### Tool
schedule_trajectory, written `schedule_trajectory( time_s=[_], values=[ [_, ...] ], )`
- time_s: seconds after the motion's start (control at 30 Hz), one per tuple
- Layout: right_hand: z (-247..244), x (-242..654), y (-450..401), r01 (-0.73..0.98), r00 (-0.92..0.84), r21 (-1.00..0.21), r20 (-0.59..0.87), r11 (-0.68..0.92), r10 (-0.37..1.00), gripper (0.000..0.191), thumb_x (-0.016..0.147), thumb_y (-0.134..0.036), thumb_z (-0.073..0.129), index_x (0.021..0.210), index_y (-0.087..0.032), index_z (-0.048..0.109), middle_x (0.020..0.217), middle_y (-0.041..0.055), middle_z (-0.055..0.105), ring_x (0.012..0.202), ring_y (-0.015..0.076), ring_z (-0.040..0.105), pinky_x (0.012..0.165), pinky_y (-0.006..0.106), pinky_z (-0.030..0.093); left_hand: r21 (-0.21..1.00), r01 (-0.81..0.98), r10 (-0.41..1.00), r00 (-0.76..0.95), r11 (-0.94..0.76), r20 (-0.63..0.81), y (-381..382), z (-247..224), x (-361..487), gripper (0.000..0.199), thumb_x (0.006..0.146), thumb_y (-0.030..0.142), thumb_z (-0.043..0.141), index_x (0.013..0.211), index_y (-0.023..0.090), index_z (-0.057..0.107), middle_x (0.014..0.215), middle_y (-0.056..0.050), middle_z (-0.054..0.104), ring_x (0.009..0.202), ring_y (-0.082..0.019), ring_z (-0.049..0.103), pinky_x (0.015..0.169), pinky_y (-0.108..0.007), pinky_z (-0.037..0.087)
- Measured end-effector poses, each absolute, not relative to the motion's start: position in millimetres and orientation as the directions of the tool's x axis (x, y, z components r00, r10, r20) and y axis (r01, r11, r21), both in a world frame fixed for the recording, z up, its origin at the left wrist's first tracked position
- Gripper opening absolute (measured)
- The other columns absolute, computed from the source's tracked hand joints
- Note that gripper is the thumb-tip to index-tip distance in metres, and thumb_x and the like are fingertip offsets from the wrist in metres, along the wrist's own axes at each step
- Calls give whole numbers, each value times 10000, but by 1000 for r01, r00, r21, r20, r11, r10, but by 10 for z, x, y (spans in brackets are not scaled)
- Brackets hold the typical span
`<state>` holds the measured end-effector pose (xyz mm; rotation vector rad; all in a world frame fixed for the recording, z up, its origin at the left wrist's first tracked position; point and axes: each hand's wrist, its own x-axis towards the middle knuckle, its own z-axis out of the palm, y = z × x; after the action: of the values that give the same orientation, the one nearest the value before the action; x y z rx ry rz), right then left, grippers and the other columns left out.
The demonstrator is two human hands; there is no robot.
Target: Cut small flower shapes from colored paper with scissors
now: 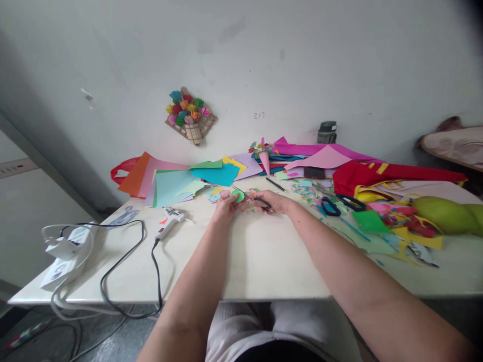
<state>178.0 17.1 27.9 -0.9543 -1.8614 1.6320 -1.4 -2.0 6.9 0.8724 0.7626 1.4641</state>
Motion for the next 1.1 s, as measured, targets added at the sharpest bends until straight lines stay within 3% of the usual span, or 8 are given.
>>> schedule_trajectory(
  time_s=[0.13, 0.37, 0.67, 0.87, 1.1],
  values=[
    [270, 1778, 201, 189, -641, -982, -122, 2, 758, 237, 822, -366, 425, 781, -157, 529, 405, -35, 472, 295, 69, 379, 283, 184, 152, 871, -485, 996, -5, -82, 91, -32, 81, -7, 144, 646, 118, 678, 726, 126, 558, 723, -47, 652, 701, -183, 655, 746, -365, 553],
    [255, 1795, 175, 176, -634, -981, -50, 80, 772, 185, 800, -331, 474, 830, -159, 536, 418, -44, 482, 304, 65, 386, 291, 176, 150, 870, -488, 996, 17, -71, 91, -51, 95, 13, 135, 657, 118, 677, 696, 129, 548, 700, -43, 656, 669, -169, 655, 750, -354, 558],
    [298, 1799, 164, 218, -620, -975, -113, 32, 776, 243, 824, -373, 429, 836, -157, 540, 423, -39, 471, 302, 66, 377, 294, 185, 119, 897, -438, 997, 26, -55, 74, -88, 138, 13, 162, 648, 180, 715, 696, 130, 569, 676, -50, 661, 630, -178, 656, 660, -311, 564],
    [282, 1822, 137, 244, -638, -957, -37, 156, 769, 280, 731, -374, 601, 902, -161, 539, 437, -77, 455, 315, 50, 370, 301, 163, 137, 896, -436, 995, 20, -80, 99, -79, 122, 10, 208, 633, 182, 727, 648, 135, 524, 673, -43, 656, 660, -182, 659, 713, -334, 559],
    [242, 1832, 176, 230, -653, -960, -31, 159, 757, 326, 720, -403, 627, 922, -161, 545, 443, -78, 465, 314, 47, 375, 293, 162, 165, 909, -410, 994, 43, -72, 98, -77, 116, -1, 222, 652, 183, 710, 610, 147, 495, 701, -53, 660, 669, -189, 659, 643, -314, 554]
  ],
)
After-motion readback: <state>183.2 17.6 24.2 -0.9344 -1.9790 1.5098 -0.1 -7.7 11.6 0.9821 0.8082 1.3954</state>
